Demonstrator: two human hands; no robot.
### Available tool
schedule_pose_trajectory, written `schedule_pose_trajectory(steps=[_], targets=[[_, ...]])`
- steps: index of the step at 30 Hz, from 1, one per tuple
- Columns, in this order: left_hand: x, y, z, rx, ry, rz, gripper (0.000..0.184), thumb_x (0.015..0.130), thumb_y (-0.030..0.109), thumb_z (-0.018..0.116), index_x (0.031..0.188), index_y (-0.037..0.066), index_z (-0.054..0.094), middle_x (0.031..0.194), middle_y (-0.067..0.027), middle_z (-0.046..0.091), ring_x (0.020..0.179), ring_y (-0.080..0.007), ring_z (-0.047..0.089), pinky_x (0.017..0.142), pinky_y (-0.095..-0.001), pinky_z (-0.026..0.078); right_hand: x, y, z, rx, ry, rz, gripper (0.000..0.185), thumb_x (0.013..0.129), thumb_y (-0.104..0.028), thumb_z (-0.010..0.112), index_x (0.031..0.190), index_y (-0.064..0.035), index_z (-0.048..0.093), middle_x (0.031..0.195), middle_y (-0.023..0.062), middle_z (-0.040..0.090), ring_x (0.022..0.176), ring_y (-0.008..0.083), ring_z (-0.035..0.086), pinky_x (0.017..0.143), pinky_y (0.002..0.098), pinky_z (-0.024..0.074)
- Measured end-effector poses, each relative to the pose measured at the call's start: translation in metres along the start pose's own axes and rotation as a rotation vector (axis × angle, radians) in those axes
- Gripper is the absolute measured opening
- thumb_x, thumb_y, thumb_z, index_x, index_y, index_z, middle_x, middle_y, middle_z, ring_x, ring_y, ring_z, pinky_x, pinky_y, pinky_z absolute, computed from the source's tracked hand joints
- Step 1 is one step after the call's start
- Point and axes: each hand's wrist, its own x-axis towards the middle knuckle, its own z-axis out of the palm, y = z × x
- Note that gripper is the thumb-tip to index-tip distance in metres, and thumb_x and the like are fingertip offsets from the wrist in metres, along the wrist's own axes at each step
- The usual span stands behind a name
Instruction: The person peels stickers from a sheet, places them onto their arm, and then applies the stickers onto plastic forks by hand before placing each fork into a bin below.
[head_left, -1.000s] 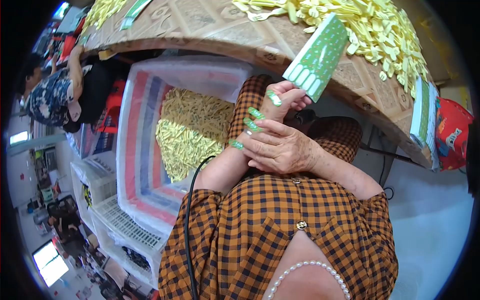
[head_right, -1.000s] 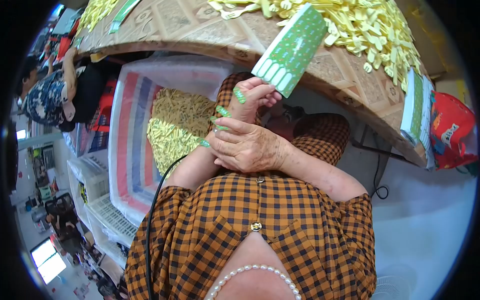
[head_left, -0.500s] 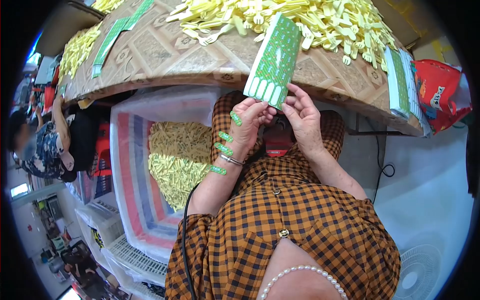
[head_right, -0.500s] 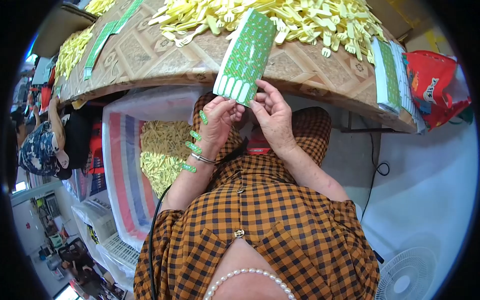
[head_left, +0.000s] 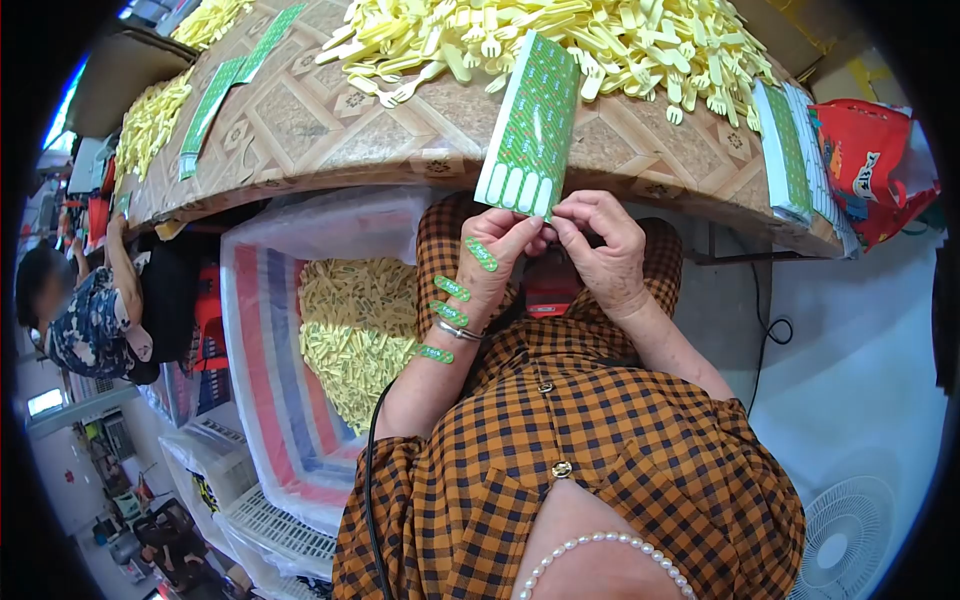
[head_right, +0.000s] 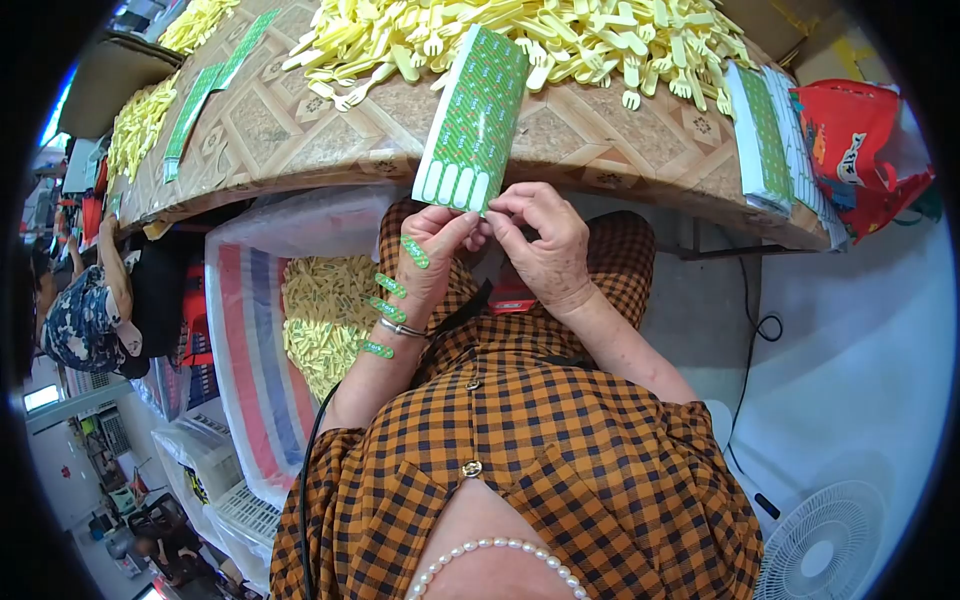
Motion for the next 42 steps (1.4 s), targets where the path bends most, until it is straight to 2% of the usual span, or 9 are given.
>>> schedule_pose_trajectory(steps=[4,17,20,22,29,33,36,40,42], targets=[[-0.001,-0.002,0.001,0.040,0.015,0.035,0.009,0.088,0.006,0.065,0.091,-0.002,0.069,0.080,-0.0061,0.070,0.067,-0.0082,0.062,0.062,-0.0204,0.048,-0.002,-0.002,-0.004,-0.042,-0.075,0.039,0.012,0.079,-0.001,0.071,0.092,0.0006,0.070,0.095,0.0105,0.068,0.086,0.0171,0.066,0.076,0.0272,0.0518],[-0.002,-0.002,0.001,0.190,0.013,0.143,0.010,0.087,0.006,0.067,0.092,-0.002,0.070,0.075,-0.0017,0.068,0.064,-0.0051,0.060,0.058,-0.0183,0.048,-0.005,-0.003,0.003,0.197,-0.025,0.169,0.007,0.081,-0.001,0.069,0.087,0.0025,0.070,0.094,0.0117,0.070,0.082,0.0149,0.067,0.071,0.0243,0.0536],[-0.003,-0.002,-0.001,0.208,-0.006,0.141,0.009,0.087,0.005,0.067,0.091,-0.003,0.070,0.076,-0.0030,0.069,0.065,-0.0055,0.061,0.059,-0.0185,0.049,-0.008,0.010,0.002,0.215,-0.046,0.130,0.005,0.083,0.000,0.067,0.087,0.0022,0.069,0.095,0.0101,0.069,0.081,0.0128,0.066,0.068,0.0235,0.0534],[-0.004,0.000,-0.002,0.219,-0.026,0.130,0.009,0.087,0.004,0.066,0.090,-0.004,0.070,0.077,-0.0056,0.070,0.065,-0.0066,0.062,0.059,-0.0190,0.050,-0.007,0.013,-0.001,0.344,-0.071,0.325,0.004,0.085,0.001,0.065,0.087,0.0022,0.068,0.094,0.0079,0.067,0.079,0.0101,0.064,0.068,0.0232,0.0525],[-0.005,0.009,-0.007,0.097,0.028,0.106,0.011,0.087,0.005,0.063,0.084,-0.005,0.068,0.076,-0.0085,0.070,0.064,-0.0081,0.063,0.059,-0.0204,0.051,0.004,0.017,-0.030,0.471,0.151,0.435,0.009,0.091,-0.003,0.061,0.096,0.0017,0.067,0.091,0.0022,0.066,0.070,0.0058,0.060,0.065,0.0194,0.0497],[-0.005,0.008,-0.003,0.217,-0.021,0.052,0.012,0.085,0.006,0.065,0.084,-0.004,0.070,0.075,-0.0060,0.070,0.065,-0.0075,0.063,0.060,-0.0205,0.050,0.016,-0.021,-0.027,0.035,0.121,-0.102,0.010,0.079,0.005,0.068,0.087,-0.0011,0.065,0.088,0.0086,0.067,0.079,0.0169,0.065,0.073,0.0265,0.0515],[-0.004,0.002,0.001,0.285,-0.059,0.129,0.013,0.085,0.009,0.066,0.083,-0.003,0.070,0.072,-0.0027,0.069,0.066,-0.0045,0.060,0.059,-0.0212,0.048,0.035,-0.041,-0.013,-0.269,0.044,-0.575,0.016,0.071,-0.003,0.075,0.084,-0.0065,0.066,0.088,0.0048,0.067,0.078,0.0183,0.066,0.076,0.0309,0.0510],[-0.001,-0.019,-0.012,0.427,0.002,0.275,0.019,0.082,0.015,0.070,0.075,-0.002,0.066,0.066,-0.0051,0.066,0.064,-0.0043,0.058,0.055,-0.0240,0.046,0.047,-0.043,0.005,-0.366,-0.110,-0.796,0.014,0.075,-0.016,0.069,0.088,-0.0103,0.068,0.095,0.0005,0.067,0.082,0.0127,0.065,0.091,0.0350,0.0462],[-0.009,-0.005,-0.007,0.586,0.071,0.465,0.016,0.079,0.016,0.071,0.081,0.000,0.065,0.070,-0.0083,0.067,0.068,-0.0112,0.064,0.058,-0.0285,0.050,0.049,-0.044,0.014,-0.383,-0.247,-0.835,0.014,0.077,-0.015,0.065,0.090,-0.0112,0.068,0.095,-0.0018,0.066,0.086,0.0135,0.065,0.099,0.0369,0.0426]])
